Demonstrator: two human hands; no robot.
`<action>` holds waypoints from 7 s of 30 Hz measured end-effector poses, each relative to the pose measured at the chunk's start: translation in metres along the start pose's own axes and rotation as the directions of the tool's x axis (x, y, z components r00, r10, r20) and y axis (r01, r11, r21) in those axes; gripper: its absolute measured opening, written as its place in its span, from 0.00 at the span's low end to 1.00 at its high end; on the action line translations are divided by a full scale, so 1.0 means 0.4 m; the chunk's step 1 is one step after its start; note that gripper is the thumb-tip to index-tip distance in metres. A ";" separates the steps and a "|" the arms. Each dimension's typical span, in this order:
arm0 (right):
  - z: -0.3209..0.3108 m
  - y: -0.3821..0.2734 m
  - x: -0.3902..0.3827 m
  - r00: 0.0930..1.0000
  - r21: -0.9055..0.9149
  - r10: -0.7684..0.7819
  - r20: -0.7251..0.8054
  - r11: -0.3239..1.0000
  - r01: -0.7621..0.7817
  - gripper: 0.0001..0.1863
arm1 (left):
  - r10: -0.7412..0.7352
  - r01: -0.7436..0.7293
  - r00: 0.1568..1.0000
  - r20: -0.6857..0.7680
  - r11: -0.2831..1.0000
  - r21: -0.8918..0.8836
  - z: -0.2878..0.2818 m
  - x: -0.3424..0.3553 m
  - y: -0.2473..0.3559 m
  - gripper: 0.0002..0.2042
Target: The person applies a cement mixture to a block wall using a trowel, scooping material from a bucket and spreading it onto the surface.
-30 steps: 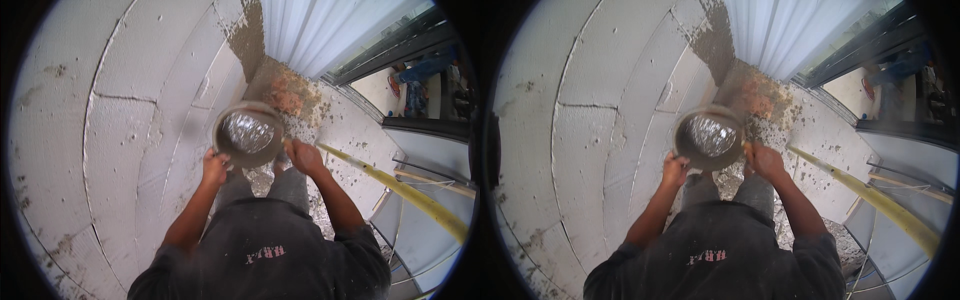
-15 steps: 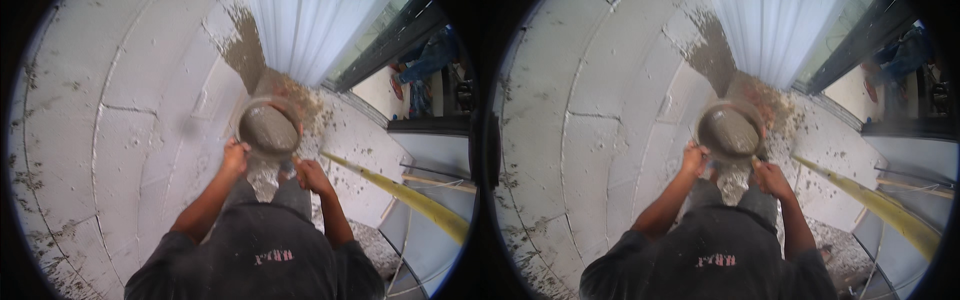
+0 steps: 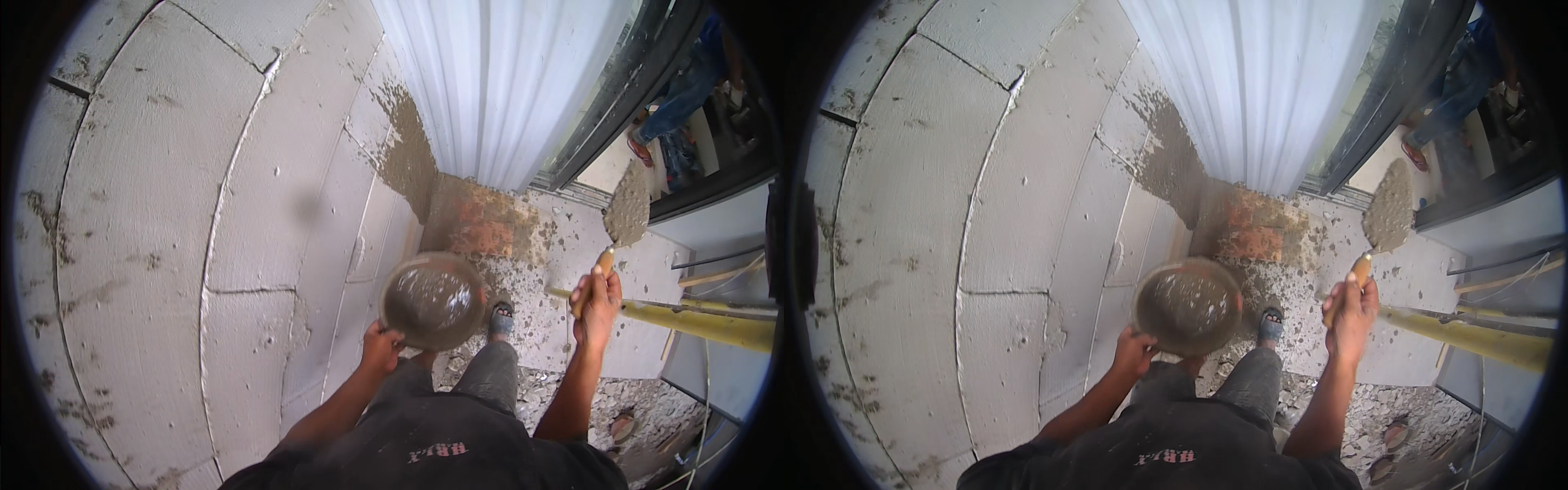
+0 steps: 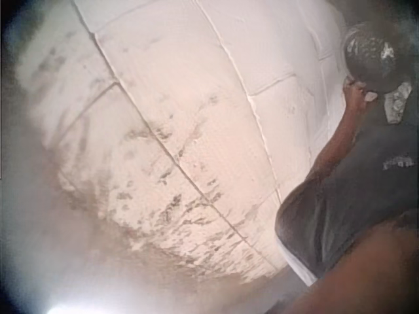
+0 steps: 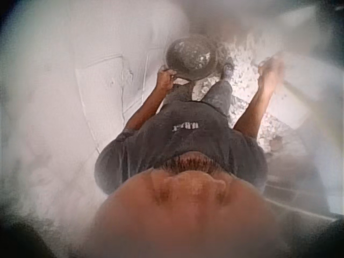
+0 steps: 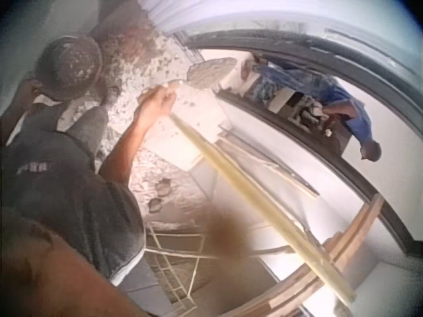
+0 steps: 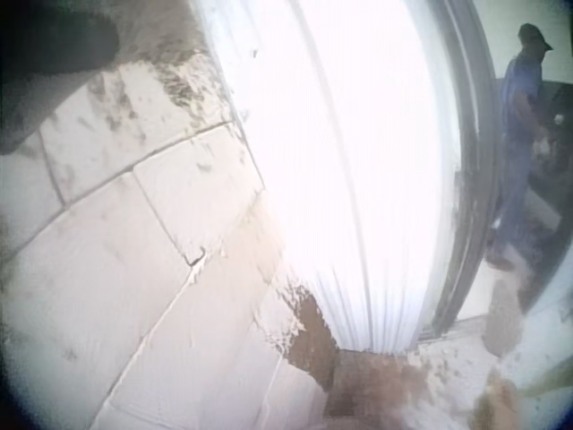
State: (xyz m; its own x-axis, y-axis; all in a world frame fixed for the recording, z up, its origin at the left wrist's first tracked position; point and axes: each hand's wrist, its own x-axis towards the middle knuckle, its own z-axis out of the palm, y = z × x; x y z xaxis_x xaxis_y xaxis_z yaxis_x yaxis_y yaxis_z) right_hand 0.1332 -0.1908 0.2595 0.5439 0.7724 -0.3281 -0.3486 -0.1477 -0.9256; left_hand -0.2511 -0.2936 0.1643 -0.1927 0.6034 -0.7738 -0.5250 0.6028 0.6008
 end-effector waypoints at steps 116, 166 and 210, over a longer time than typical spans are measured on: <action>-0.067 -0.132 -0.102 0.717 0.022 0.316 0.621 0.907 -0.420 0.15 | 0.059 -0.066 0.997 -0.041 0.978 -0.200 0.047 -0.065 -0.027 0.23; -0.117 0.187 -0.181 -0.223 -0.595 0.684 0.695 0.372 -0.713 0.20 | 0.152 -0.234 0.942 -0.299 0.937 -0.259 0.050 -0.248 -0.201 0.20; 0.301 0.185 -0.138 -0.282 -0.318 0.813 0.510 0.483 0.816 0.17 | 0.150 -0.499 0.708 -0.690 0.797 -0.339 0.005 -0.455 -0.248 0.20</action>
State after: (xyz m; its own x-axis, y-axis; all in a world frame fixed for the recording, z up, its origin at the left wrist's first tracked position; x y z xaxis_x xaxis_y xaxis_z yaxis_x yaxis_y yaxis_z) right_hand -0.0145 -0.1700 0.2320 -0.8260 -0.0229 -0.5632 0.5182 0.3625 -0.7746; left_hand -0.1624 -0.4622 0.2457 -0.7872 0.1570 -0.5964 -0.6036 0.0023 0.7973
